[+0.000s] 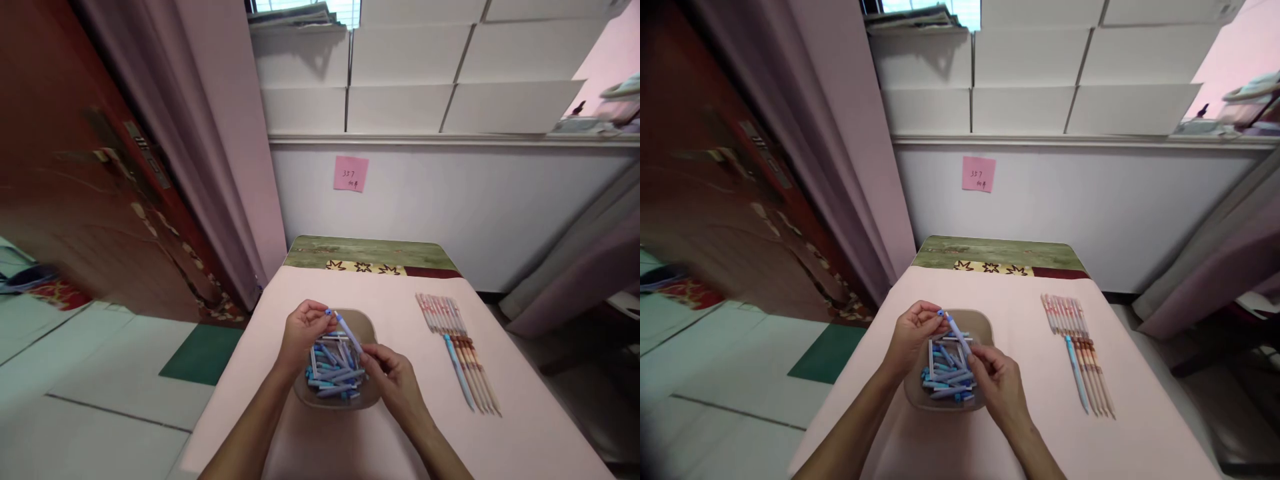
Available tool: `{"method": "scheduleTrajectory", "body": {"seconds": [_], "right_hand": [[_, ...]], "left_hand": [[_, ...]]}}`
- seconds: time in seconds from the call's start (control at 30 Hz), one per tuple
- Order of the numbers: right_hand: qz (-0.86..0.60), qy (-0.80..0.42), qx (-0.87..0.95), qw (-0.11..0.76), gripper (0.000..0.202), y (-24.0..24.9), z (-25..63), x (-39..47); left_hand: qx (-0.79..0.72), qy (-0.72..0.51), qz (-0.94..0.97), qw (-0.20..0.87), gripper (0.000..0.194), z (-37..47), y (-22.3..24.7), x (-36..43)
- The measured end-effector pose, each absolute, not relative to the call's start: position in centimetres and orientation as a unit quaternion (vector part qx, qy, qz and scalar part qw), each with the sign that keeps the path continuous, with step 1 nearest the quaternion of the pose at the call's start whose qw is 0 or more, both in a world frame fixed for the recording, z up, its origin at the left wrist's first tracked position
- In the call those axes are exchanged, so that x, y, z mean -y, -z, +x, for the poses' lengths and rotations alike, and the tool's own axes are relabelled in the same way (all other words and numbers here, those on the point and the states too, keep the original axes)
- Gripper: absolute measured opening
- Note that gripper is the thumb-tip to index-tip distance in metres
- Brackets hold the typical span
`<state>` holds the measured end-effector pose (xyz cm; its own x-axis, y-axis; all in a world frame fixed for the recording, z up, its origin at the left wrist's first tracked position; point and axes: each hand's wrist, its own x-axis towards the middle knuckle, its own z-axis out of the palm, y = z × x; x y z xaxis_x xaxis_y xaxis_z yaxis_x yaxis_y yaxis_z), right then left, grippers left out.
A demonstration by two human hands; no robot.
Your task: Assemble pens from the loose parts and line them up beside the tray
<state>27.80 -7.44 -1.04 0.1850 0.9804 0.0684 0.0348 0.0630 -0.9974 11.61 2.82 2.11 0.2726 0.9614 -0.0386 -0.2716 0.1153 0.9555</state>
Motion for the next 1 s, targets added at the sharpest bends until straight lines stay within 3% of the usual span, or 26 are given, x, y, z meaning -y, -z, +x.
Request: {"method": "scheduleTrajectory", "body": {"seconds": [0.73, 1.0], "right_hand": [[-0.547, -0.437, 0.481, 0.527, 0.035, 1.9, 27.8, 7.7], [-0.564, -0.430, 0.478, 0.519, 0.036, 1.9, 27.9, 7.9]], "left_hand": [[-0.385, -0.476, 0.551, 0.567, 0.022, 11.6, -2.3, -2.3], [-0.379, -0.449, 0.712, 0.384, 0.012, 10.9, -1.6, -2.4]]}}
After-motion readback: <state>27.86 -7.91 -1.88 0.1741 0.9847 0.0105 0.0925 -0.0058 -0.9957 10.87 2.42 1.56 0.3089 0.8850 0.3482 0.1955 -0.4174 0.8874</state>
